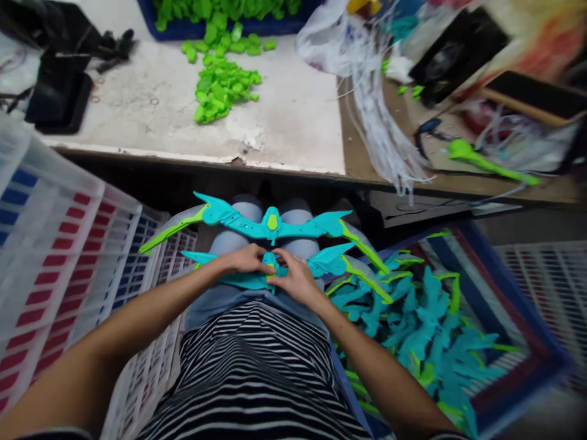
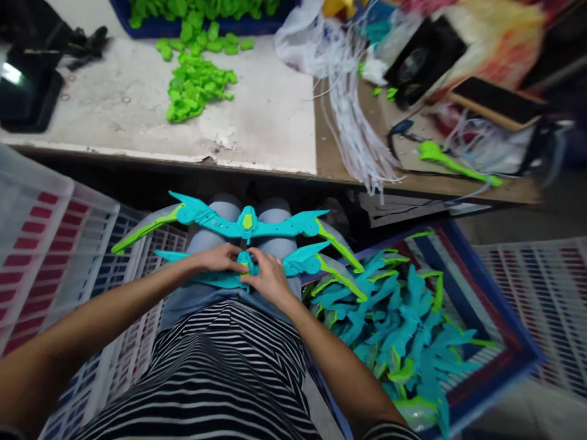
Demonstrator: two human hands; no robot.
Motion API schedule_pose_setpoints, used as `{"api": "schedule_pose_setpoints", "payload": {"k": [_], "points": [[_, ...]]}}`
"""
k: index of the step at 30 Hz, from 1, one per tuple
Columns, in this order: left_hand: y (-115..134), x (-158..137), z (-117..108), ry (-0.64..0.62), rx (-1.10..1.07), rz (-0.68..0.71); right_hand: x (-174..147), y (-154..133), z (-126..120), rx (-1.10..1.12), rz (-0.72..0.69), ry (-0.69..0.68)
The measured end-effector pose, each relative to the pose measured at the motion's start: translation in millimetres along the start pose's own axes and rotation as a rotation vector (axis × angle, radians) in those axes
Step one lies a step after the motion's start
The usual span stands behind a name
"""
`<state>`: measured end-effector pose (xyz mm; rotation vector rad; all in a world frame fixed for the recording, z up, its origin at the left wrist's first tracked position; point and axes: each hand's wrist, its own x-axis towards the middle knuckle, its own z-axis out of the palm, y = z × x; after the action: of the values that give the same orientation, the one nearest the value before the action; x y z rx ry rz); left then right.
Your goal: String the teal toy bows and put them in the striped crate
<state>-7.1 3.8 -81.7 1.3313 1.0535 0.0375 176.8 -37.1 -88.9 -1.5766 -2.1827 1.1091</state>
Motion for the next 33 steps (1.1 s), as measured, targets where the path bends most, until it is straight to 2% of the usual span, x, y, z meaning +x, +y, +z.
{"api": "schedule_pose_setpoints", "payload": {"k": [3,6,8,10,11,12,13,15,18,20,21,23,24,26,28,29,31,33], "points": [[3,-5,2,0.006,-0.03,0.002,-3,-10,-1,-0.034,-0.022,0.017],[4,-13,0,-0.02,-0.034,0.05,-7,-9,-19,-0.003,-0.18,0.097],[3,-19,-3,-0.015,0.033,0.064,-7,4,-52,0.009,-0.216,0.33],[2,-23,-7,0.006,0.139,0.052,-4,28,-99,-0.036,-0.109,0.692],[2,-24,-8,0.019,0.189,0.042,1,42,-125,-0.078,-0.011,0.873],[2,-24,-9,0.037,0.233,0.032,6,57,-150,-0.098,0.051,0.963],[2,-24,-8,0.061,0.273,0.018,14,72,-173,-0.11,0.108,0.996],[5,-22,-6,0.13,0.359,-0.024,30,98,-209,-0.107,0.23,0.951],[14,-24,-1,0.293,0.556,-0.119,49,121,-233,-0.083,0.329,0.819],[22,-30,4,0.469,0.688,-0.106,47,129,-235,-0.073,0.362,0.759],[27,-34,8,0.564,0.726,-0.055,40,132,-232,-0.063,0.376,0.729],[37,-40,19,0.695,0.713,0.109,12,138,-221,-0.02,0.402,0.648],[43,-41,26,0.699,0.664,0.19,-8,141,-212,0.01,0.416,0.594],[55,-36,45,0.548,0.503,0.281,-53,146,-189,0.084,0.449,0.467],[66,-21,69,0.28,0.318,0.276,-98,148,-161,0.22,0.486,0.39],[70,-10,83,0.149,0.231,0.252,-118,148,-147,0.304,0.508,0.41],[78,18,110,-0.04,0.072,0.177,-146,146,-121,0.46,0.551,0.542],[83,48,137,-0.109,-0.092,0.068,-161,143,-101,0.514,0.58,0.713]]}}
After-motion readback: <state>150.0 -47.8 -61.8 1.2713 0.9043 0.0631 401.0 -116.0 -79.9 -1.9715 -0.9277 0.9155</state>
